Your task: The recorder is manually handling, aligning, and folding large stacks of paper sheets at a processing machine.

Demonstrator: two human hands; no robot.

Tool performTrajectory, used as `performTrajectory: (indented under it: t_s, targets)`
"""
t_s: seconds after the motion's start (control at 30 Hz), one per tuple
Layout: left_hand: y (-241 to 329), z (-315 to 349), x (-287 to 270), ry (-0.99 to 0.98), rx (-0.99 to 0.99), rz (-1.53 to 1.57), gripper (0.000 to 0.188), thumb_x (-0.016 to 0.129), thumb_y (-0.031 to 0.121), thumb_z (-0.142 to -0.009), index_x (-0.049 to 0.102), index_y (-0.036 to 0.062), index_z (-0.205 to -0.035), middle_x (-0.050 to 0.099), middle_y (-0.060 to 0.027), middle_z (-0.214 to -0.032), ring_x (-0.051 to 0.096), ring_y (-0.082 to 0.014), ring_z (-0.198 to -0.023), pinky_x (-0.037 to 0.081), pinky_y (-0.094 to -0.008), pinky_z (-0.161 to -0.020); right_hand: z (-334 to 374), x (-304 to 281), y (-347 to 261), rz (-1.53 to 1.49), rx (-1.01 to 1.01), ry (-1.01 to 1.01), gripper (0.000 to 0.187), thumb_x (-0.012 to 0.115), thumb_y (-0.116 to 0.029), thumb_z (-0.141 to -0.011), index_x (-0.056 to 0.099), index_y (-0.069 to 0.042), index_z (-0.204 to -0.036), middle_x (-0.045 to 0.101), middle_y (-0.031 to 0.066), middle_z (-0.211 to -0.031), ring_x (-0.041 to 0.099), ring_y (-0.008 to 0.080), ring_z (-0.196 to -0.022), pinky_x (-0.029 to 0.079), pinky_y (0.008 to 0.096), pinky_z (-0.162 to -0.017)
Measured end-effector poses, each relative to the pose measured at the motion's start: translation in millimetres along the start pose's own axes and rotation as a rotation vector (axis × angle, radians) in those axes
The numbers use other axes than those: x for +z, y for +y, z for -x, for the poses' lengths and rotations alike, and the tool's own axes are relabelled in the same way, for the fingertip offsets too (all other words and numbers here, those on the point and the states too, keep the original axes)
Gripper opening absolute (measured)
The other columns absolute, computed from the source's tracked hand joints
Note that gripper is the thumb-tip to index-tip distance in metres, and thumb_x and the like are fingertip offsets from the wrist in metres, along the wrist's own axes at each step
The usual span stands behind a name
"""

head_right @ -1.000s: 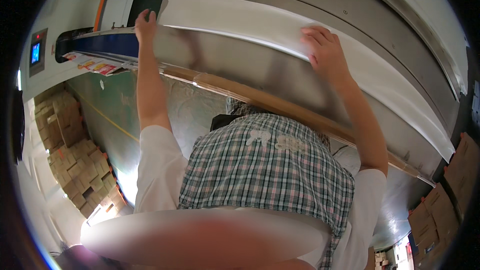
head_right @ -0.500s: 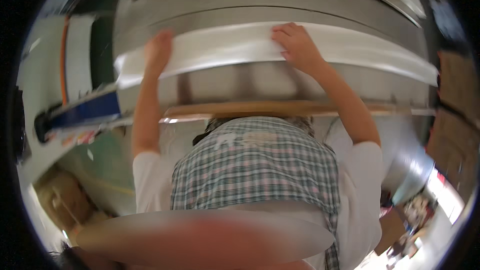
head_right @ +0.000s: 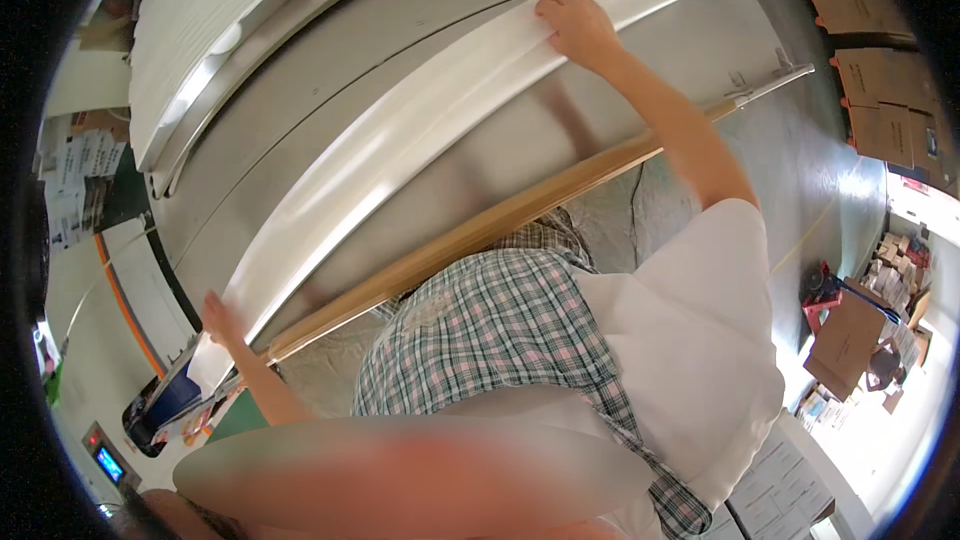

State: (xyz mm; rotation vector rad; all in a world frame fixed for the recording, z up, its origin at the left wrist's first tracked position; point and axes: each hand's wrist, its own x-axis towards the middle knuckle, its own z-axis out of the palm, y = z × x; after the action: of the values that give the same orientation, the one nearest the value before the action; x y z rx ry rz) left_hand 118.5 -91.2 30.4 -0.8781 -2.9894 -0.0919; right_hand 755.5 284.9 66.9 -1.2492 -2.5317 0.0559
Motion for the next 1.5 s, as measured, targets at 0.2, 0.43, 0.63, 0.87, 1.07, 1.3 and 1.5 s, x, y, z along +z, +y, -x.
performTrajectory:
  t_s: [0.2, 0.43, 0.63, 0.87, 1.07, 1.3, 1.5]
  targets:
    - [120, 53, 7, -0.030, 0.144, -0.014, 0.052, 0.027, 0.054, -0.088, 0.051, 0.0215, -0.121, 0.044, -0.0053, -0.130, 0.030, -0.0303, -0.125, 0.019, -0.0583, -0.098, 14, -28, 97, 0.165, 0.124, 0.146, 0.019, 0.057, -0.002, -0.063, 0.053, -0.009, -0.080, 0.056, 0.0039, -0.086, 0.053, 0.0250, -0.088, 0.045, 0.0374, -0.073]
    - [133, 63, 3, -0.110, 0.071, -0.086, 0.054, 0.025, 0.057, -0.087, 0.050, 0.0230, -0.121, 0.042, -0.0026, -0.132, 0.026, -0.0306, -0.127, 0.015, -0.0600, -0.098, 38, -52, 135, 0.139, 0.136, 0.068, 0.015, 0.056, -0.002, -0.066, 0.052, -0.009, -0.078, 0.056, 0.0043, -0.082, 0.054, 0.0252, -0.084, 0.045, 0.0388, -0.072]
    - [135, 62, 4, -0.159, 0.012, -0.146, 0.057, 0.025, 0.059, -0.087, 0.049, 0.0223, -0.123, 0.041, -0.0020, -0.133, 0.025, -0.0314, -0.127, 0.017, -0.0567, -0.099, 54, -50, 267, 0.249, 0.227, 0.007, 0.018, 0.049, -0.006, -0.073, 0.060, -0.010, -0.087, 0.061, 0.0081, -0.093, 0.053, 0.0255, -0.096, 0.043, 0.0383, -0.080]
    - [150, 58, 14, -0.184, 0.065, -0.073, 0.059, 0.023, 0.060, -0.086, 0.047, 0.0229, -0.124, 0.035, -0.0058, -0.137, 0.018, -0.0329, -0.131, 0.013, -0.0631, -0.098, 3, -20, 344, 0.051, 0.457, -0.032, 0.036, 0.043, -0.026, -0.088, 0.053, -0.001, -0.111, 0.054, 0.0195, -0.112, 0.052, 0.0328, -0.102, 0.042, 0.0355, -0.085]
    - [125, 60, 3, -0.283, -0.013, -0.165, 0.060, 0.024, 0.059, -0.086, 0.042, 0.0206, -0.129, 0.032, -0.0060, -0.139, 0.019, -0.0326, -0.130, 0.015, -0.0602, -0.099, -13, 13, 349, -0.020, 0.645, -0.332, 0.049, 0.046, -0.035, -0.088, 0.044, -0.003, -0.123, 0.053, 0.0166, -0.114, 0.051, 0.0265, -0.101, 0.040, 0.0335, -0.085]
    - [-34, 36, 56, -0.079, 0.059, -0.179, 0.051, 0.022, 0.053, -0.090, 0.040, 0.0255, -0.129, 0.030, -0.0141, -0.138, 0.021, -0.0379, -0.128, 0.016, -0.0580, -0.101, -6, -26, 205, -0.533, 0.559, -0.896, 0.055, 0.066, -0.015, -0.073, 0.046, -0.011, -0.124, 0.056, 0.0049, -0.090, 0.052, 0.0120, -0.081, 0.043, 0.0261, -0.072]
    - [59, 79, 24, -0.074, -0.002, -0.039, 0.051, 0.024, 0.056, -0.088, 0.039, 0.0302, -0.130, 0.025, -0.0117, -0.141, 0.018, -0.0361, -0.130, 0.016, -0.0561, -0.101, -6, -7, 73, -0.488, 0.359, -1.307, 0.067, 0.071, -0.010, -0.059, 0.047, -0.010, -0.121, 0.054, 0.0052, -0.081, 0.052, 0.0149, -0.078, 0.042, 0.0274, -0.072]
